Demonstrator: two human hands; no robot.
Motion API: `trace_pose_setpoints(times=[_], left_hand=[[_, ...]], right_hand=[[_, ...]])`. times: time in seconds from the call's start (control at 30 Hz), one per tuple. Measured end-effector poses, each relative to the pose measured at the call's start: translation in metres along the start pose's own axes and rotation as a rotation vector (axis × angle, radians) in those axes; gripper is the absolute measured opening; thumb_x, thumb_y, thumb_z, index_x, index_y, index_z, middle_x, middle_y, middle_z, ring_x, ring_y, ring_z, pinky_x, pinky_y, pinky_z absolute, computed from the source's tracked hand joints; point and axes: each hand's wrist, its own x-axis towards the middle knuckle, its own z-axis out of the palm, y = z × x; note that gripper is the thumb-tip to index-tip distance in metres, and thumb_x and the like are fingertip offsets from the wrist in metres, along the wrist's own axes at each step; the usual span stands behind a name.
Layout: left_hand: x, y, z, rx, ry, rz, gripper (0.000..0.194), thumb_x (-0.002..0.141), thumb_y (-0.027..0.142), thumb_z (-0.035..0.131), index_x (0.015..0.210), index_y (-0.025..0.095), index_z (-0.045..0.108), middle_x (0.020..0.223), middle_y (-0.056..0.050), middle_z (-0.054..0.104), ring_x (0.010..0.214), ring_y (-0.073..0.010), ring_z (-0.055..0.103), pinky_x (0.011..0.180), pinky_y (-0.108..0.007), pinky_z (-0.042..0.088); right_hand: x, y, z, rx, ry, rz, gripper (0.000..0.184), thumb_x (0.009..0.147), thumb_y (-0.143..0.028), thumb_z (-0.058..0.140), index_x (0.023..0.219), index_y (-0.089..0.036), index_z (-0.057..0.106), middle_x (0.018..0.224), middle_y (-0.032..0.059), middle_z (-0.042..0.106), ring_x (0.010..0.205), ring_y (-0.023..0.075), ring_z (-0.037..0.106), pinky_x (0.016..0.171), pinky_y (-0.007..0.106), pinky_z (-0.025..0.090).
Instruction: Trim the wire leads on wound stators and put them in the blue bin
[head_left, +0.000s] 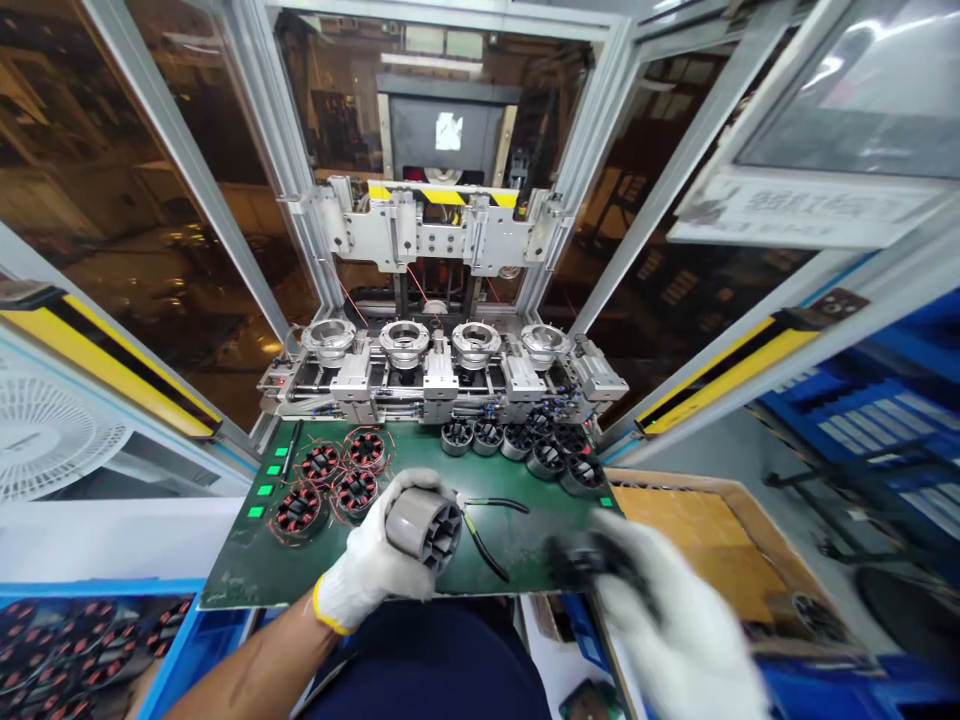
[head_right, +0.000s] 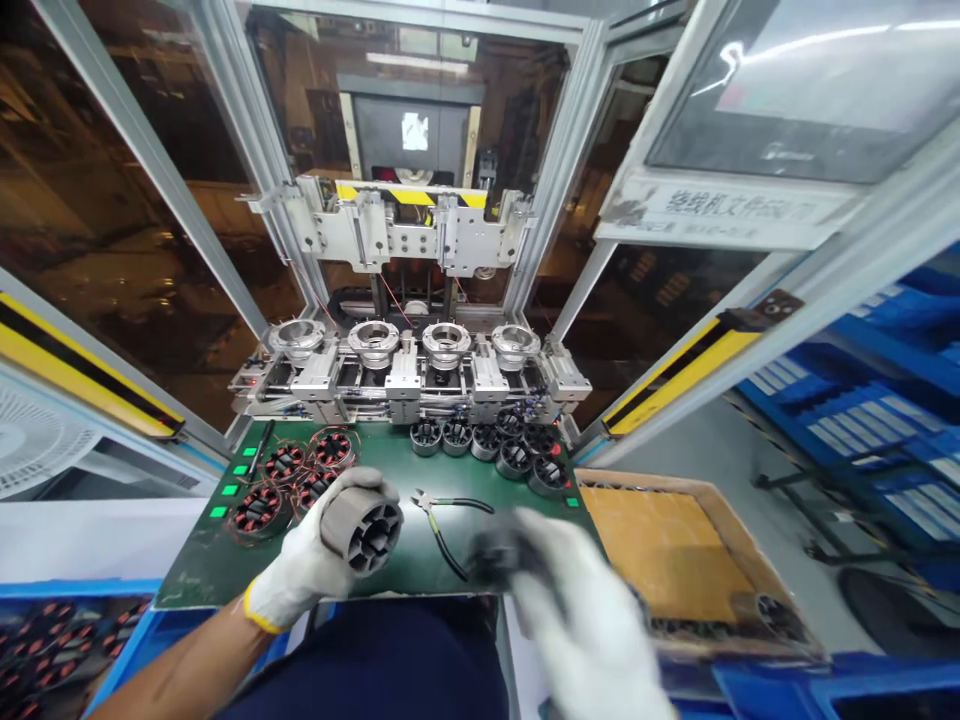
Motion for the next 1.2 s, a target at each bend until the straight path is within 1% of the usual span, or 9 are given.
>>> trace_pose_setpoints(times=[0.1, 0.2, 0.4, 0.53, 0.67, 0.8, 0.9, 1.07, 1.2], left_hand=[[-0.011, 0.007, 0.004, 0.159, 0.006, 0.068, 0.091, 0.023, 0.001, 0.08, 0.107, 0.024, 0.055, 0.105, -0.004, 0.063, 0.097, -0.0275, 0.06, 0.088, -0.036, 0.047], [-0.026, 0.013, 0.003, 0.399, 0.136, 0.018, 0.093, 0.024, -0.002, 0.077, 0.11, 0.025, 0.054, 0.107, -0.004, 0.064, 0.097, -0.0286, 0.06, 0.085, -0.036, 0.049], [-0.045, 0.007, -0.009, 0.699, 0.406, -0.026, 0.089, 0.033, 0.003, 0.077, 0.116, 0.027, 0.054, 0.099, -0.002, 0.067, 0.083, -0.0253, 0.064, 0.07, -0.031, 0.051], [-0.046, 0.015, 0.0, 0.59, 0.406, -0.022, 0.085, 0.032, 0.002, 0.078, 0.111, 0.026, 0.056, 0.094, -0.001, 0.068, 0.081, -0.0238, 0.064, 0.071, -0.03, 0.051], [-0.041, 0.021, 0.009, 0.307, 0.402, 0.048, 0.074, 0.034, 0.003, 0.078, 0.103, 0.022, 0.058, 0.097, -0.002, 0.067, 0.086, -0.0222, 0.062, 0.077, -0.031, 0.051], [-0.036, 0.013, 0.008, -0.231, 0.409, -0.045, 0.048, 0.067, 0.029, 0.072, 0.111, 0.022, 0.055, 0.098, -0.004, 0.066, 0.08, -0.0191, 0.064, 0.066, -0.031, 0.053], [-0.033, 0.008, 0.008, -0.445, 0.519, -0.071, 0.035, 0.08, 0.039, 0.063, 0.11, 0.023, 0.057, 0.107, -0.004, 0.066, 0.094, -0.0186, 0.064, 0.078, -0.032, 0.053], [-0.041, 0.007, 0.008, -0.326, 0.345, -0.068, 0.05, 0.08, 0.044, 0.062, 0.123, 0.02, 0.054, 0.123, -0.009, 0.061, 0.117, -0.0263, 0.053, 0.102, -0.04, 0.042], [-0.045, 0.013, 0.006, -0.09, 0.426, 0.141, 0.074, 0.068, 0.025, 0.077, 0.133, 0.025, 0.043, 0.131, -0.006, 0.055, 0.125, -0.0266, 0.047, 0.107, -0.037, 0.037]], right_hand=[[0.012, -0.025, 0.05, 0.094, -0.109, -0.161, 0.037, 0.089, -0.022, 0.045, 0.126, -0.022, 0.049, 0.112, 0.0055, 0.063, 0.101, 0.0191, 0.061, 0.085, 0.032, 0.054], [0.019, -0.049, 0.085, 0.11, -0.104, -0.289, 0.043, 0.087, -0.014, 0.039, 0.129, -0.02, 0.044, 0.117, 0.0103, 0.059, 0.108, 0.0216, 0.058, 0.087, 0.036, 0.053], [0.022, -0.059, 0.106, -0.055, -0.123, -0.376, 0.047, 0.087, -0.015, 0.037, 0.133, -0.016, 0.041, 0.106, 0.0135, 0.061, 0.09, 0.0257, 0.063, 0.072, 0.041, 0.056], [0.022, -0.065, 0.115, -0.059, -0.173, -0.368, 0.048, 0.086, -0.013, 0.037, 0.134, -0.016, 0.042, 0.107, 0.0142, 0.06, 0.09, 0.0255, 0.062, 0.075, 0.041, 0.056], [0.03, -0.067, 0.117, 0.001, -0.211, -0.361, 0.05, 0.089, -0.013, 0.037, 0.138, -0.019, 0.037, 0.133, 0.0149, 0.047, 0.116, 0.027, 0.051, 0.092, 0.045, 0.049], [0.044, -0.059, 0.114, 0.243, -0.359, -0.451, 0.06, 0.088, -0.027, 0.05, 0.142, -0.017, 0.028, 0.143, 0.0146, 0.036, 0.131, 0.0266, 0.037, 0.104, 0.046, 0.04], [0.048, -0.058, 0.125, 0.312, -0.346, -0.499, 0.081, 0.071, -0.042, 0.07, 0.138, -0.016, 0.032, 0.141, 0.0176, 0.038, 0.128, 0.0301, 0.039, 0.101, 0.048, 0.042], [0.047, -0.068, 0.146, 0.383, -0.215, -0.432, 0.071, 0.062, -0.031, 0.072, 0.126, -0.016, 0.043, 0.129, 0.0158, 0.051, 0.118, 0.0275, 0.051, 0.096, 0.043, 0.047], [0.057, -0.075, 0.138, 0.422, -0.303, -0.344, 0.072, 0.061, -0.031, 0.073, 0.126, -0.016, 0.045, 0.125, 0.013, 0.054, 0.114, 0.0256, 0.053, 0.096, 0.04, 0.047]])
